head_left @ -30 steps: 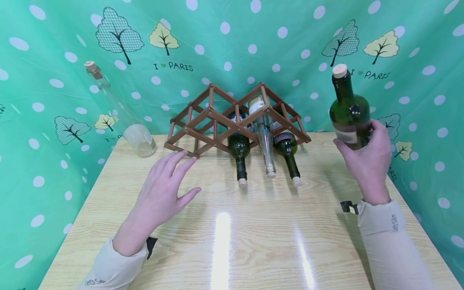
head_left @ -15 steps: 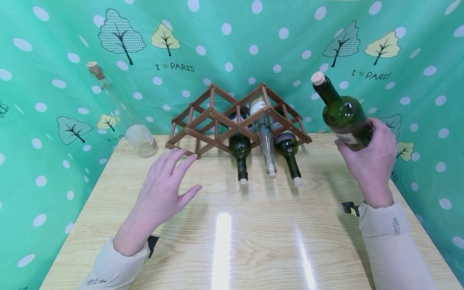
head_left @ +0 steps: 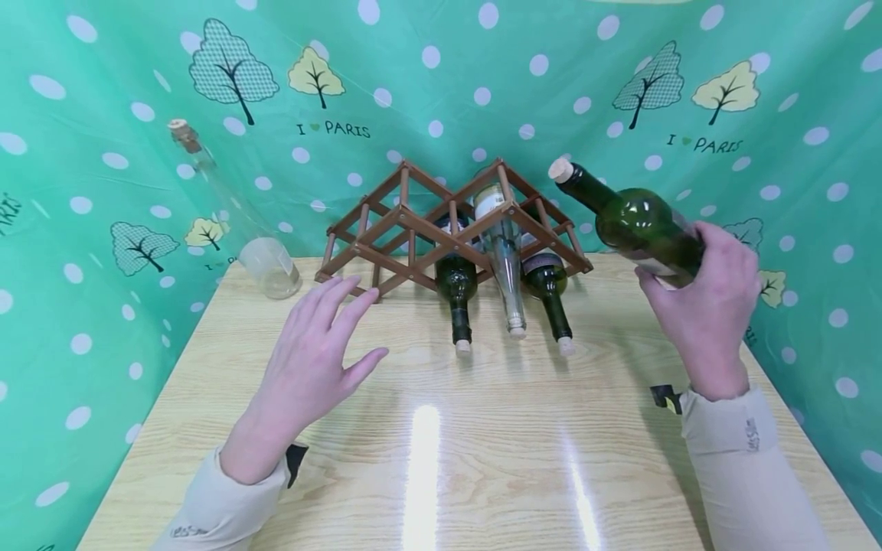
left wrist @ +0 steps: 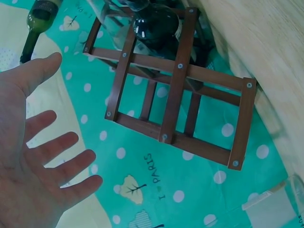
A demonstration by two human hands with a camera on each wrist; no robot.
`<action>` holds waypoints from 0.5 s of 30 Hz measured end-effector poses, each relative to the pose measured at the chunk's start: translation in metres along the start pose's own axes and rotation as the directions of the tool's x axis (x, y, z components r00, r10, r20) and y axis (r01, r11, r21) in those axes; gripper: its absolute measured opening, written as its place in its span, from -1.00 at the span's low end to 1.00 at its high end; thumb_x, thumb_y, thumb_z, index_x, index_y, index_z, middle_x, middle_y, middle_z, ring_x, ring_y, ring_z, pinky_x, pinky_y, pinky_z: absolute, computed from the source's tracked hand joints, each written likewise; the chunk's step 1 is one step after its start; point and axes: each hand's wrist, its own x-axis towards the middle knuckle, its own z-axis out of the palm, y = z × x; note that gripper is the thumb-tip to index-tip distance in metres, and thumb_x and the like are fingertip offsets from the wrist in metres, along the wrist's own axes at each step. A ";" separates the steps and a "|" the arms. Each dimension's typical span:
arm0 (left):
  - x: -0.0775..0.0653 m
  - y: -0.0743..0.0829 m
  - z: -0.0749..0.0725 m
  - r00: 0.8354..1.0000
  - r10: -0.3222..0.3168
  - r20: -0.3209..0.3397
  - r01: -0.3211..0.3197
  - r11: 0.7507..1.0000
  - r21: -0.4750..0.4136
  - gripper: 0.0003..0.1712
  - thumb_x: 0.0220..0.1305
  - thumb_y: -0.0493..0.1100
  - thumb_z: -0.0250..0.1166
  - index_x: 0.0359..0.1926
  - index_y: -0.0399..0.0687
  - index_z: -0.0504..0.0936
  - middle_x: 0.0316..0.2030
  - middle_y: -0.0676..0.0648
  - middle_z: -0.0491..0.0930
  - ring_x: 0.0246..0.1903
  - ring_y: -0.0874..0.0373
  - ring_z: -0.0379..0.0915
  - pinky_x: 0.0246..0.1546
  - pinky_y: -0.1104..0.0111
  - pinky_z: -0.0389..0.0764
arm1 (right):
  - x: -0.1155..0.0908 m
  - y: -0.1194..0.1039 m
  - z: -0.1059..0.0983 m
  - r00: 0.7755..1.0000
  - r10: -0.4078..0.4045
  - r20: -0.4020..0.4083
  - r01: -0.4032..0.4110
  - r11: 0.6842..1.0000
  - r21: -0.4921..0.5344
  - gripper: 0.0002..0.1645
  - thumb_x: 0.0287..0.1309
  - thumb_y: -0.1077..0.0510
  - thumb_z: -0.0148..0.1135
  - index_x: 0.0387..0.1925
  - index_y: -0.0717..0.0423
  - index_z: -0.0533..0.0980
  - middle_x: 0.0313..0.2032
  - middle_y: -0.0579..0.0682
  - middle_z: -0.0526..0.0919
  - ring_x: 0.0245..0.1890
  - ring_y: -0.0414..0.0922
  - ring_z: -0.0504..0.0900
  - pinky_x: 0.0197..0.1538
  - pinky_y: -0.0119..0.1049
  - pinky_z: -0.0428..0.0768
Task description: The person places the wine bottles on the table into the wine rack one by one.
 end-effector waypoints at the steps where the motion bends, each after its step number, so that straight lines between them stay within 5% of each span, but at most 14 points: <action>1: 0.000 0.000 0.000 1.000 0.001 -0.005 -0.001 1.000 0.000 -0.06 0.11 -0.03 0.66 0.45 -0.21 0.47 0.42 -0.32 0.39 0.41 -0.37 0.27 0.41 -0.19 0.31 | 0.000 -0.001 0.000 1.000 -0.012 0.000 0.012 1.000 -0.005 -0.15 -0.02 0.17 0.67 0.31 0.21 0.50 0.22 0.24 0.63 0.20 0.34 0.47 0.21 0.23 0.34; 15: 0.006 0.005 -0.002 0.998 0.026 -0.058 -0.027 1.000 -0.013 -0.04 0.08 -0.07 0.68 0.45 -0.22 0.47 0.43 -0.31 0.39 0.41 -0.34 0.28 0.39 -0.17 0.34 | -0.002 -0.008 -0.004 0.991 -0.133 -0.007 0.133 0.990 -0.055 -0.09 -0.07 0.16 0.69 0.33 0.15 0.45 0.22 0.27 0.59 0.15 0.38 0.40 0.12 0.23 0.30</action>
